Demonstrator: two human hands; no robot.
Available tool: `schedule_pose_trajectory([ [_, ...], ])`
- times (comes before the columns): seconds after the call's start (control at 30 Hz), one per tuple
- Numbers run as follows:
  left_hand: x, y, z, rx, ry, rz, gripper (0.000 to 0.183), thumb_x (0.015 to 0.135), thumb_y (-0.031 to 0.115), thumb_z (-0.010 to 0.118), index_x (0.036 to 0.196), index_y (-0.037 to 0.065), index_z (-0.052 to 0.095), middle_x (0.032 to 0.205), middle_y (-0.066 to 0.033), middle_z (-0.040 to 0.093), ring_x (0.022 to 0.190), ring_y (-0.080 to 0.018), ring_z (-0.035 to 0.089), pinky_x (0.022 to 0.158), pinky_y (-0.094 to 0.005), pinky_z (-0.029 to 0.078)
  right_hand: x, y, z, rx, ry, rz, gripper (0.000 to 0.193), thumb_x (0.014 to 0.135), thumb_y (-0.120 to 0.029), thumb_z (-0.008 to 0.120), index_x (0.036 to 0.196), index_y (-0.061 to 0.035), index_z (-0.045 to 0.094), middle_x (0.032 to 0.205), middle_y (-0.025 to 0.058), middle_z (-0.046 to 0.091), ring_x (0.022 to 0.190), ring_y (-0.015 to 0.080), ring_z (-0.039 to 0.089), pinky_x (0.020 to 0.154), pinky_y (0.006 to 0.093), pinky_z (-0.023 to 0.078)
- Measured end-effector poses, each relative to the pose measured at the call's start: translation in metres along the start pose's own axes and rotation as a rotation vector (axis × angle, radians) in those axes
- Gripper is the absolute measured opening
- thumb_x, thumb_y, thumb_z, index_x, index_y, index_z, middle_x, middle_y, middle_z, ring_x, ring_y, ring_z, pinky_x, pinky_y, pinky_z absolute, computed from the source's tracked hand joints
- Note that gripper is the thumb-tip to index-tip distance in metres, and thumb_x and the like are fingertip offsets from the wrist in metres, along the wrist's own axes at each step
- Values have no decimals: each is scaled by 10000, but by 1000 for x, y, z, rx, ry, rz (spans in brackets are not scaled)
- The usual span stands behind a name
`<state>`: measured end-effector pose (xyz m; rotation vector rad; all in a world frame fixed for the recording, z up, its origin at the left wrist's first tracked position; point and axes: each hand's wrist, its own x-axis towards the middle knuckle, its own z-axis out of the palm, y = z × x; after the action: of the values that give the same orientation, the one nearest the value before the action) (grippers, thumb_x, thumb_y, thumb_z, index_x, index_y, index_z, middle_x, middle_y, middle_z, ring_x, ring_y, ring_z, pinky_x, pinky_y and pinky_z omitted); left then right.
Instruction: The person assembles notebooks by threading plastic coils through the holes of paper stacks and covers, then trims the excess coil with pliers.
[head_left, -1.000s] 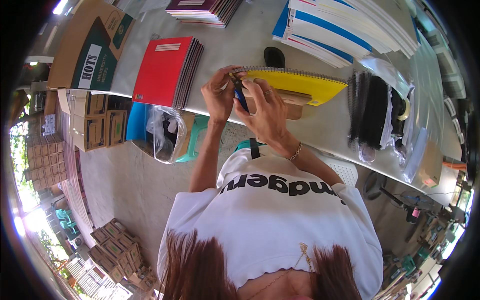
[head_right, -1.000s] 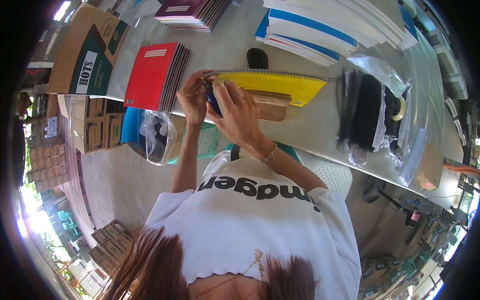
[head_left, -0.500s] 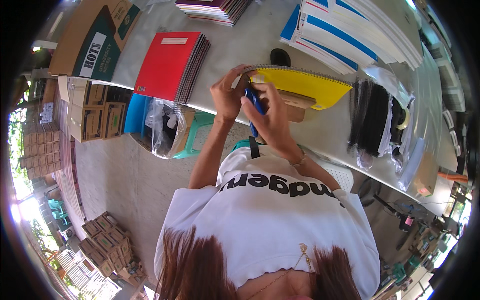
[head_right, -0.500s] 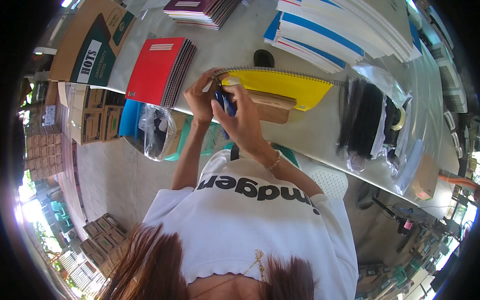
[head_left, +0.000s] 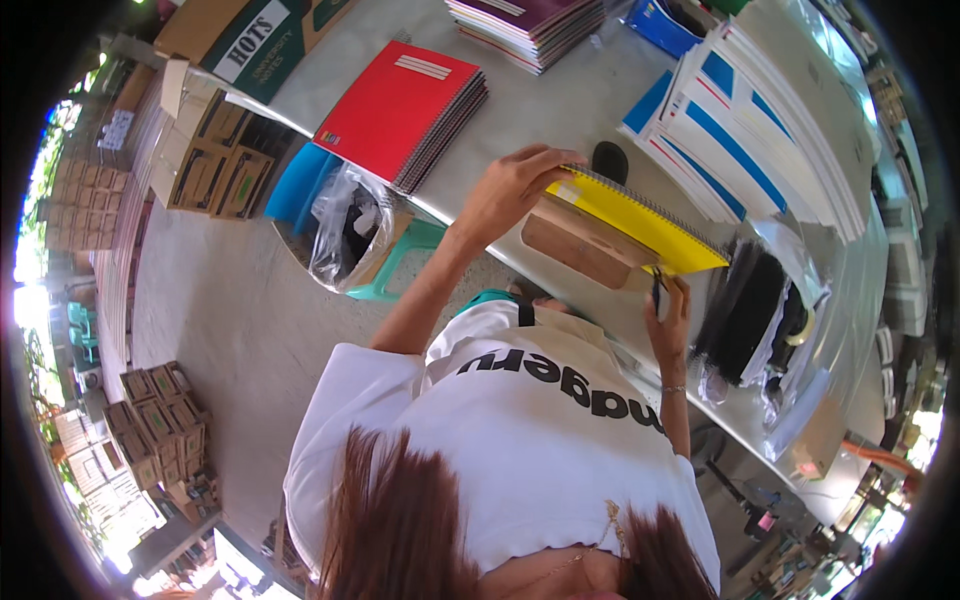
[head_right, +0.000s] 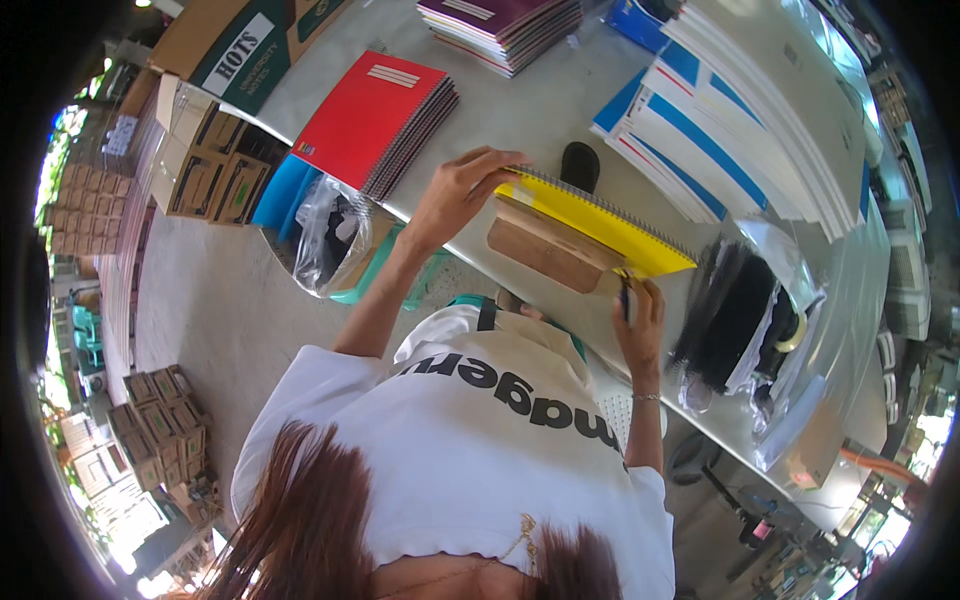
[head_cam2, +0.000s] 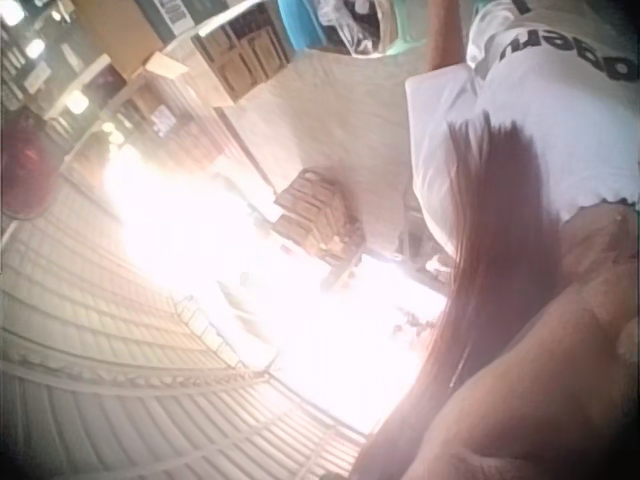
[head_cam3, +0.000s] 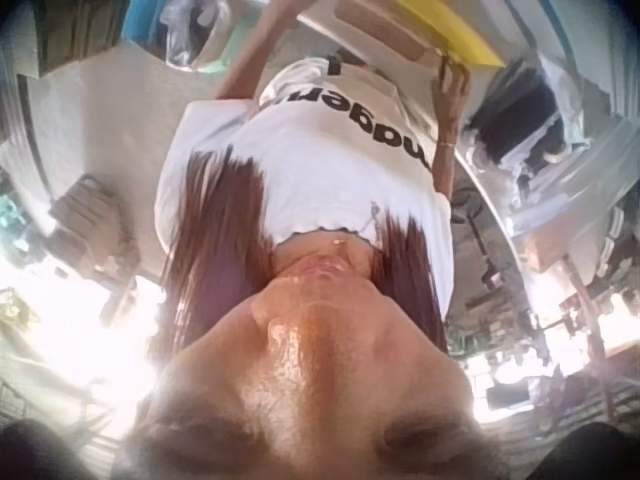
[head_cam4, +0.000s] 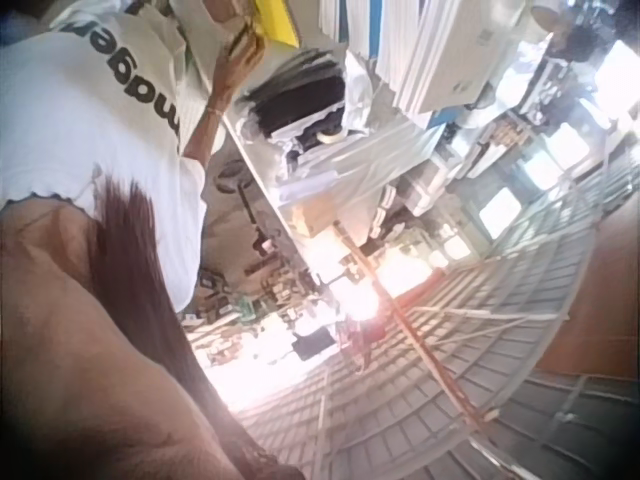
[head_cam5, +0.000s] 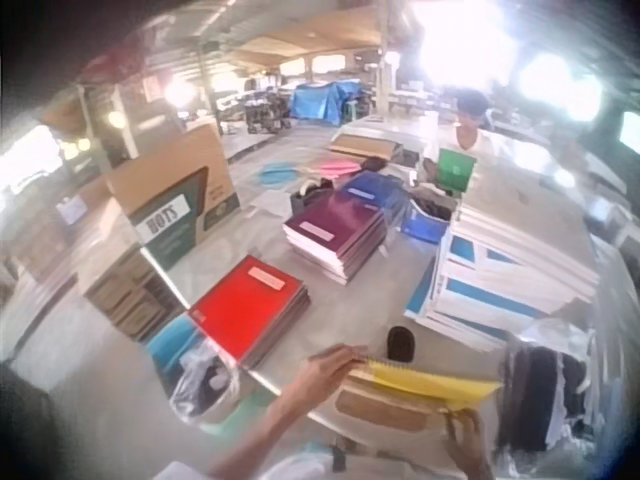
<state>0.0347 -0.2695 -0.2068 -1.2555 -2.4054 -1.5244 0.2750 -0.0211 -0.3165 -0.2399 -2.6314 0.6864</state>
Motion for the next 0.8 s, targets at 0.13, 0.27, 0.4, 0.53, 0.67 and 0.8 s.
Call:
schedule_pose_trajectory([
  [0.13, 3, 4, -5, 27, 1, 0, 193, 899, 117, 588, 1083, 108, 645, 1010, -86, 665, 863, -283, 661, 724, -360, 543, -18, 40, 12, -170, -30, 82, 430, 859, -157, 648, 1259, -82, 509, 1246, 162, 508, 1177, 363, 464, 1023, 473, 351],
  [0.27, 14, 16, -45, 181, 133, 94, 187, 903, 110, 582, 1078, 80, 640, 996, -100, 669, 846, -285, 666, 719, -353, 547, -17, 41, 20, -212, -49, 145, 402, 899, -231, 604, 1275, -128, 508, 1269, 145, 500, 1222, 359, 421, 1057, 499, 286],
  [0.4, 18, 1, -123, 259, 352, -35, 220, 945, 119, 570, 1135, 21, 623, 1040, -95, 672, 856, -158, 671, 705, -273, 548, -18, 39, 20, -193, -42, 206, 388, 906, -246, 596, 1271, -141, 517, 1292, 134, 496, 1230, 354, 417, 1058, 507, 276],
  [0.53, 1, -49, -194, 73, 640, -190, 276, 958, 190, 583, 1171, 18, 612, 1022, -86, 662, 828, -120, 634, 672, -264, 534, -19, 41, 21, -195, -39, 226, 381, 908, -255, 597, 1266, -145, 526, 1298, 133, 497, 1229, 349, 422, 1057, 501, 280],
  [0.67, -49, -151, -251, -141, 830, -433, 315, 937, 200, 616, 1168, -14, 613, 1015, -93, 660, 795, -139, 639, 633, -269, 549, -17, 41, 23, -192, -19, 211, 377, 904, -248, 606, 1259, -146, 530, 1292, 133, 503, 1219, 349, 433, 1048, 493, 295],
  [0.8, -80, -216, -259, -225, 871, -644, 293, 931, 206, 624, 1100, -34, 630, 954, -98, 672, 746, -164, 666, 615, -288, 575, -17, 41, 23, -203, -1, 207, 370, 898, -233, 617, 1247, -145, 533, 1282, 133, 510, 1200, 351, 450, 1036, 490, 312],
])
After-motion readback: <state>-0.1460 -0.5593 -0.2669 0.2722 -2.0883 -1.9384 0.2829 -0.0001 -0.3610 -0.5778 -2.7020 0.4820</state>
